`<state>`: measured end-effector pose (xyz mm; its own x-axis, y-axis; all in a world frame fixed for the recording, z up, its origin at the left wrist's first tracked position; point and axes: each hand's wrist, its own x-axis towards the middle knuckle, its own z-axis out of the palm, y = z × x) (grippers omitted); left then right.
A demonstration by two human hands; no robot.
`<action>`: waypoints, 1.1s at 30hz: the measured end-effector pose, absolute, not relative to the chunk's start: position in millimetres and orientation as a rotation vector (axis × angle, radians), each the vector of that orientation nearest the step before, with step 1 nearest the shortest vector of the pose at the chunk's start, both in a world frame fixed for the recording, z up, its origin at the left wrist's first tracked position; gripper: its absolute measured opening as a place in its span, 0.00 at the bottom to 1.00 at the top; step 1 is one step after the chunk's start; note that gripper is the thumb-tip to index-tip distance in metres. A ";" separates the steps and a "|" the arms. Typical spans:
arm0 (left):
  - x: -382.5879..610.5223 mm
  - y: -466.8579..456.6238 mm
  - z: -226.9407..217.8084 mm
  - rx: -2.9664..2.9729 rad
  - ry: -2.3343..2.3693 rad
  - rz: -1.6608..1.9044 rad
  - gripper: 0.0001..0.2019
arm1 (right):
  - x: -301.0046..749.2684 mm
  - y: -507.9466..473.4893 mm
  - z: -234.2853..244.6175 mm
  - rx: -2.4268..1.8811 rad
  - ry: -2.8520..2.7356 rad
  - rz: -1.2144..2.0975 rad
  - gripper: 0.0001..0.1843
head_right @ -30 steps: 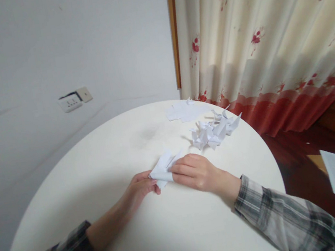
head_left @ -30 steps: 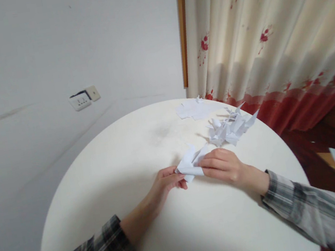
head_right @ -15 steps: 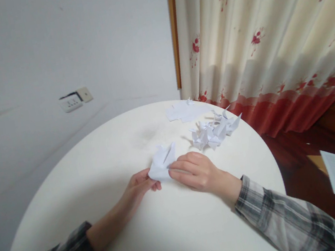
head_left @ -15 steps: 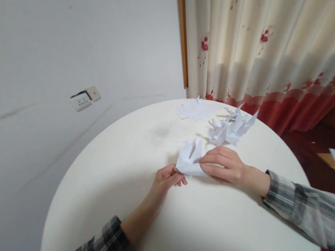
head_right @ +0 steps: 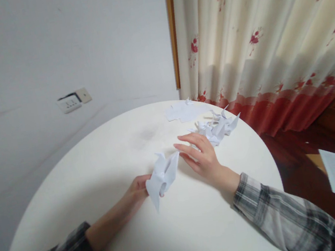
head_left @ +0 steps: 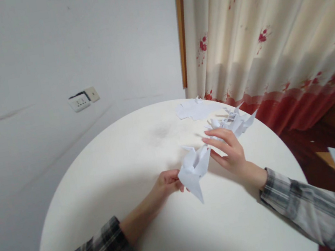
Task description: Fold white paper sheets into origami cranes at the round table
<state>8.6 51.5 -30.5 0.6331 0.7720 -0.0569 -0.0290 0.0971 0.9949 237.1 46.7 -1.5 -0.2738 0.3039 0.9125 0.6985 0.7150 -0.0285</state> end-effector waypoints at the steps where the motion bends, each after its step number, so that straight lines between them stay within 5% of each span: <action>1: 8.3 51.3 -30.8 1.358 0.689 0.652 0.15 | 237.1 46.3 -1.8 -0.764 -1.898 -0.465 0.18; 11: 10.4 58.6 -35.7 1.448 0.752 0.680 0.17 | 238.2 44.9 -6.3 -0.721 -2.013 -0.414 0.12; 20: 11.3 54.3 -24.0 1.749 0.926 0.918 0.04 | 233.2 45.8 -10.3 -0.742 -2.052 -0.233 0.11; 33: -2.2 51.8 -22.8 2.348 0.841 1.199 0.08 | 220.3 41.4 -10.0 -0.856 -1.892 0.846 0.18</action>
